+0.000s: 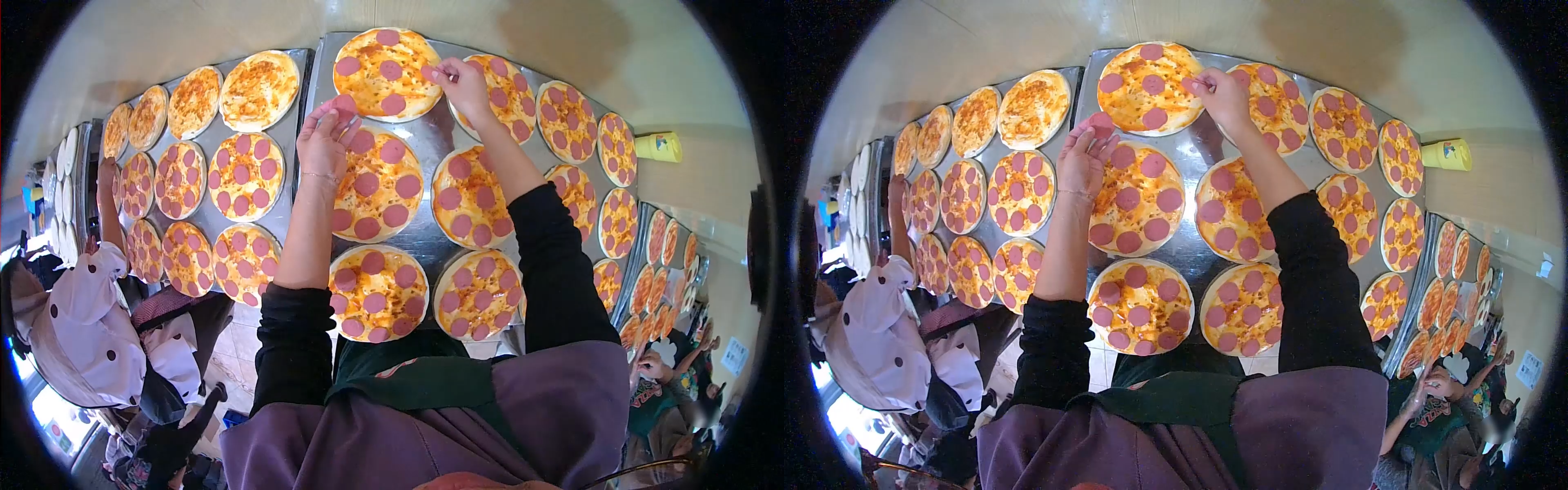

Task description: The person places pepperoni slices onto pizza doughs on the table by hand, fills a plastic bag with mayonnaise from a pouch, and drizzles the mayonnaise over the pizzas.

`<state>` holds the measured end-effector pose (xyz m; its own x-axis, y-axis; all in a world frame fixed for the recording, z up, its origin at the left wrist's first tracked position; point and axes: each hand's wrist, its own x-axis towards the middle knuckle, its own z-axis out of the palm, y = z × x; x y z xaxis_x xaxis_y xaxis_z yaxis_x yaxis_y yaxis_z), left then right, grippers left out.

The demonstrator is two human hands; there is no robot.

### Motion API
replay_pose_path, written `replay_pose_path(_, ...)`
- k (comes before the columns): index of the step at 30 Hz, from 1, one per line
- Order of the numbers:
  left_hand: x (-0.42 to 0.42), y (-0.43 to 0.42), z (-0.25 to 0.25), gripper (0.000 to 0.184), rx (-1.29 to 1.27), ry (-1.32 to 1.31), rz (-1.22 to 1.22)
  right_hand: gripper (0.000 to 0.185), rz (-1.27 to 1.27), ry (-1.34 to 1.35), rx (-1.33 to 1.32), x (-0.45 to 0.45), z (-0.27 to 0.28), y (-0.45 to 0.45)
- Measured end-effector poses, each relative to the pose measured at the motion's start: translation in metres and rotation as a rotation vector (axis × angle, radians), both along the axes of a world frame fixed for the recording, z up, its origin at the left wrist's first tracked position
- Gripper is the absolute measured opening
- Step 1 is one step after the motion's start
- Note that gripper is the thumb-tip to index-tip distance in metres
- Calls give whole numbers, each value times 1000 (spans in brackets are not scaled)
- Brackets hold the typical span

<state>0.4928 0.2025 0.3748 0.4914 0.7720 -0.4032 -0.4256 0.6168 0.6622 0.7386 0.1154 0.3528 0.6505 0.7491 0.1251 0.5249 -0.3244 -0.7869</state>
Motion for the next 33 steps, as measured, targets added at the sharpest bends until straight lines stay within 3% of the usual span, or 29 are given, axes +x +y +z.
replay_pose_path(4, 0, 0, 0, 16, 3, 14, -6, 25, -2, -124, -177, 9, -1, 4)
replay_pose_path(6, -2, -1, 0, 16, 9, 5, -10, 29, -40, -400, -253, 8, 1, 3)
replay_pose_path(10, -3, -2, 0, 18, 22, -10, -3, 30, -87, -420, -136, 7, 4, 3)
replay_pose_path(12, -3, -2, 0, 18, 19, -4, -13, 30, 79, -326, 140, 6, 2, 4)
replay_pose_path(13, -3, -2, 0, 19, 18, -2, -25, 30, 81, -329, 140, -3, 10, 5)
replay_pose_path(15, 0, -4, 1, 19, 11, 8, -52, 29, 259, -74, 128, -29, 21, 6)
replay_pose_path(18, 6, -6, 1, 19, 9, 34, -101, 29, 472, -7, 251, -59, 27, 14)
replay_pose_path(25, 5, 0, 2, 26, 32, 63, -88, 25, 511, 147, 49, -84, 21, 37)
replay_pose_path(28, -5, 3, 5, 31, 55, 107, 20, 21, 461, 89, -5, -84, 15, 50)
replay_pose_path(33, -42, -10, 32, 32, 206, 205, 115, 20, 372, -294, -120, -87, 9, 65)
